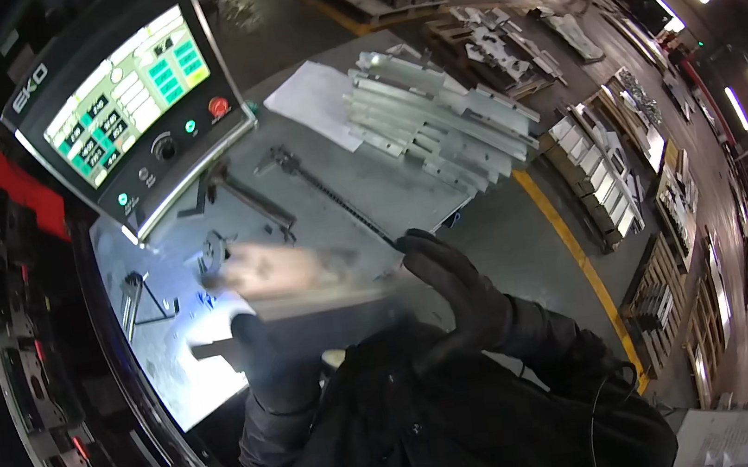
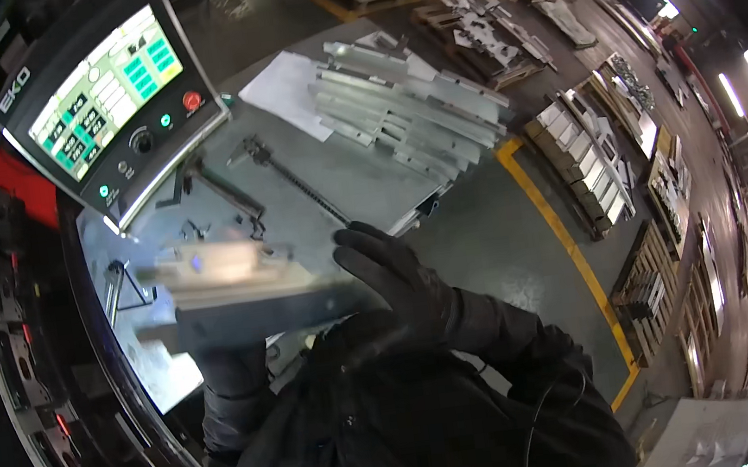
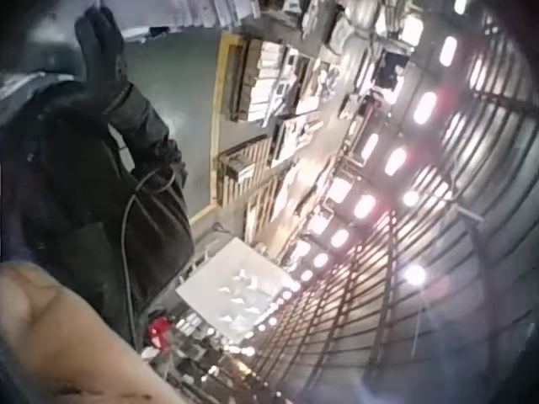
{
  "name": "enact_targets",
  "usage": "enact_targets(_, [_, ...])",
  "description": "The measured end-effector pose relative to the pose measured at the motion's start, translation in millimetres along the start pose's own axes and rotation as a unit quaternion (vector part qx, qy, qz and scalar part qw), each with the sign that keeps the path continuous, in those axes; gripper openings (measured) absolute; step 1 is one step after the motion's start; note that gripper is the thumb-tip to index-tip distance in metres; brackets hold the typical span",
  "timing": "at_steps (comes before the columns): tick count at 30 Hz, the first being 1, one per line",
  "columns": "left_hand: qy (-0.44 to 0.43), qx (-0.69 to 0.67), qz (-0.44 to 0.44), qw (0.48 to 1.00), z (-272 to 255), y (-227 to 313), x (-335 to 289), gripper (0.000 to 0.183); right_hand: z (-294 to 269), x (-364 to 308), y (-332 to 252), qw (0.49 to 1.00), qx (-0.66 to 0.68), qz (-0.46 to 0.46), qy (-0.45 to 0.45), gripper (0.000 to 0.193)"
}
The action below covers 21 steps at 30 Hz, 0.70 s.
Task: Operating a press brake machine to bend metal sheets and measuring the results with calipers.
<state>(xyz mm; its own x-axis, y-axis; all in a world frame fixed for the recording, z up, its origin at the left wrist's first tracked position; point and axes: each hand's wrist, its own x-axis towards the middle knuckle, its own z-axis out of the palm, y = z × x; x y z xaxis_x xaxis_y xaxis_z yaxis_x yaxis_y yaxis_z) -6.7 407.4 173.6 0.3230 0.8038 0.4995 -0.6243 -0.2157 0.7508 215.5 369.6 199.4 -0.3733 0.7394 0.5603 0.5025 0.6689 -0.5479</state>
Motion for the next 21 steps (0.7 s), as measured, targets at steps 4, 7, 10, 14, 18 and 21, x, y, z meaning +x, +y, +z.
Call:
enact_targets(4, [0.166, -0.322, -0.055, 0.930, 17, -16, 52, 0.040, -20, -13, 17, 0.970, -0.217, 0.107, 0.024, 0.057])
enact_targets(7, [0.069, -0.343, -0.065, 0.935, 11, -49, 89, 0.046, -51, 8, 39, 0.935, -0.351, 0.057, -0.008, 0.055])
enact_targets(10, [0.101, -0.341, -0.118, 0.927, 23, -65, 137, 0.041, -99, 29, 75, 0.970, -0.242, 0.014, -0.020, 0.056])
enact_targets(14, [0.195, -0.284, -0.227, 0.911, -2, -118, 140, 0.019, -166, 36, 128, 0.934, -0.347, 0.055, -0.064, 0.061])
enact_targets(18, [0.223, -0.307, -0.259, 0.888, -23, -137, 93, 0.019, -170, 36, 180, 0.945, -0.281, 0.129, -0.109, 0.064])
enact_targets(21, [0.266, -0.271, -0.269, 0.885, -33, -136, 72, 0.018, -163, 37, 196, 0.951, -0.255, 0.147, -0.093, 0.060])
